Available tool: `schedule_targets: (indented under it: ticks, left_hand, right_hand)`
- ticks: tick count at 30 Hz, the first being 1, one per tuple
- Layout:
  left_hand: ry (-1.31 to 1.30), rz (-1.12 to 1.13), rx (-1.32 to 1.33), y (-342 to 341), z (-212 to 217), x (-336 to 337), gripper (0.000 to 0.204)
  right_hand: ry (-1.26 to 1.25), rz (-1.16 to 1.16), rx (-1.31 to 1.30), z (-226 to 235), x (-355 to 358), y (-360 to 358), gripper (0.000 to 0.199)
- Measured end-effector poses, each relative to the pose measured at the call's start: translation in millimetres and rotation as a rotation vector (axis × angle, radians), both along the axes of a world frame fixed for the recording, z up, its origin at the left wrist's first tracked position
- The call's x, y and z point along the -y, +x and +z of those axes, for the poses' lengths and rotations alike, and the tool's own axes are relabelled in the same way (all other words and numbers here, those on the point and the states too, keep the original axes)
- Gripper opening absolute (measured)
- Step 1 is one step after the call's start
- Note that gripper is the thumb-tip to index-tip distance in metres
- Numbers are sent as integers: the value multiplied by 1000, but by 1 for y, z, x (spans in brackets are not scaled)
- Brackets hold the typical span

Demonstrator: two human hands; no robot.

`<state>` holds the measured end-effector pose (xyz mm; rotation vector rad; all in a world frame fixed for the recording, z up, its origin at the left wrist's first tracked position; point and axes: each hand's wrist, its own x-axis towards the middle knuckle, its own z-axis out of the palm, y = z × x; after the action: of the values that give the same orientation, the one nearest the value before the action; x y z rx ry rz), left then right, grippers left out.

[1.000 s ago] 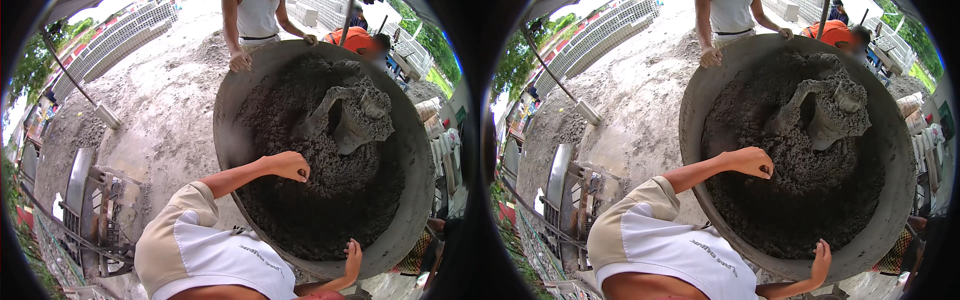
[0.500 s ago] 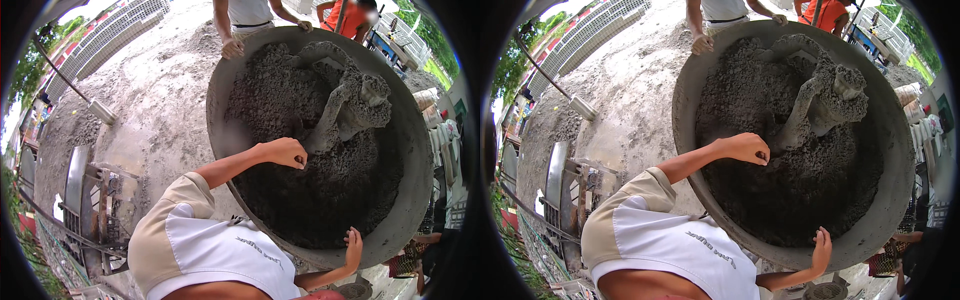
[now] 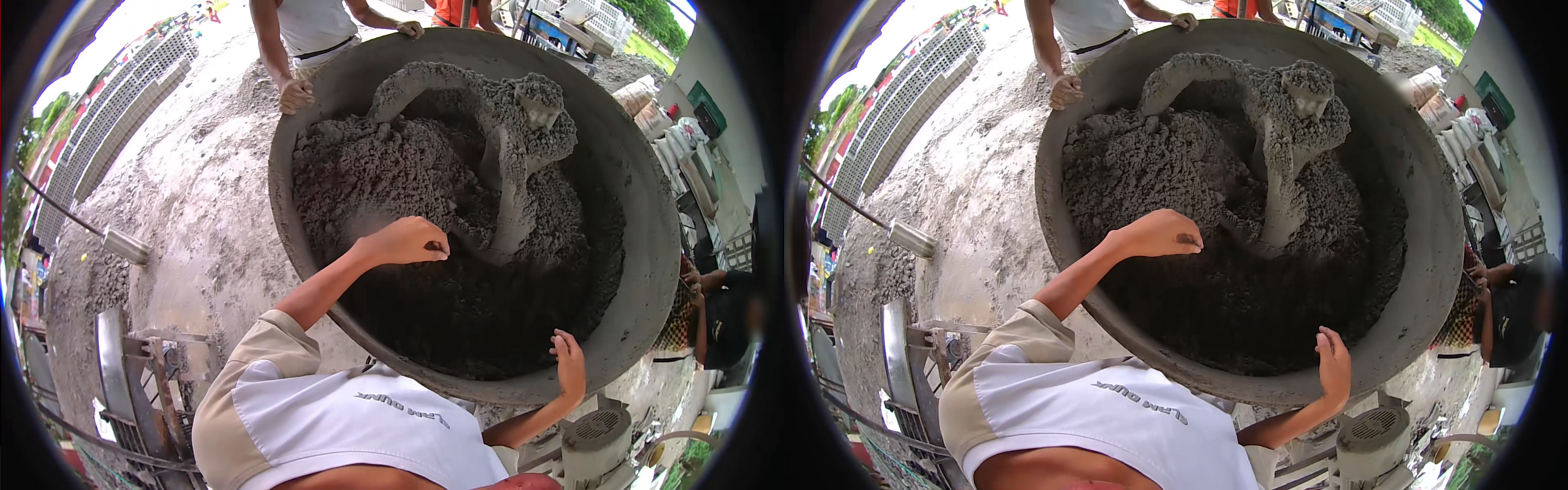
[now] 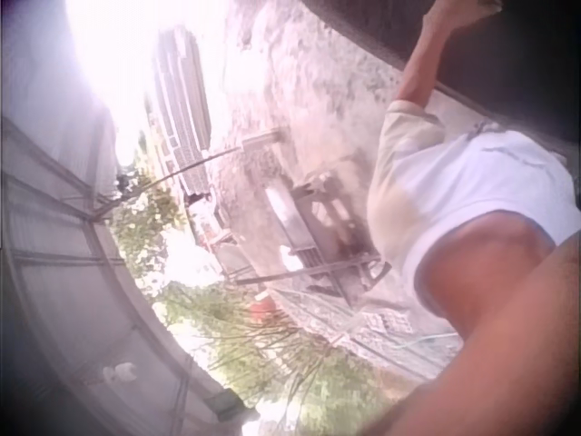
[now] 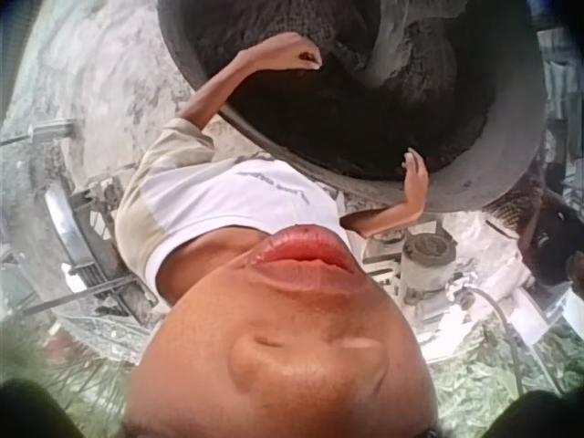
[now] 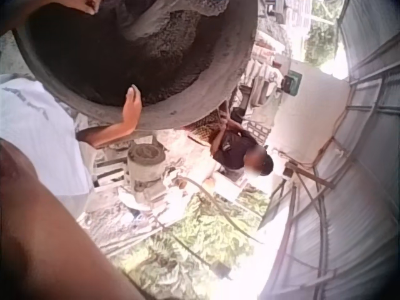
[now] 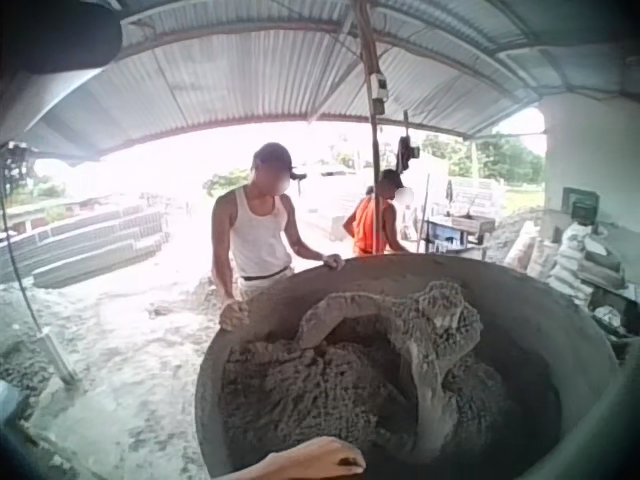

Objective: The recorder uses hands to check the consistency of cement in a mixer and helps stir it.

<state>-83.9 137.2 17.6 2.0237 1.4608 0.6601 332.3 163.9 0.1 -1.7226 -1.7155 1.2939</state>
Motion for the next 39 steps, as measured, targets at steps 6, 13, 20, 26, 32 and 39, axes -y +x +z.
schedule_targets:
  ticks: [6,13,20,26,32,39]
  left_hand:
    - [45,52,-32,3,7,1,18]
    - [-36,73,-87,-2,8,7,18]
    - [44,-7,-55,-1,-1,4,22]
    - [-12,58,-55,-8,-3,4,20]
    - [17,18,-28,-9,0,2,21]
    - [-2,64,-31,-4,0,6,17]
  right_hand:
    - [-1,-27,-22,-2,0,3,38]
    - [7,25,-3,-3,-2,-2,38]
    - [-33,-53,4,4,12,-2,39]
    - [-50,38,40,-2,0,-5,42]
    - [-62,7,-25,-5,0,-5,43]
    - [-51,69,3,-11,3,3,46]
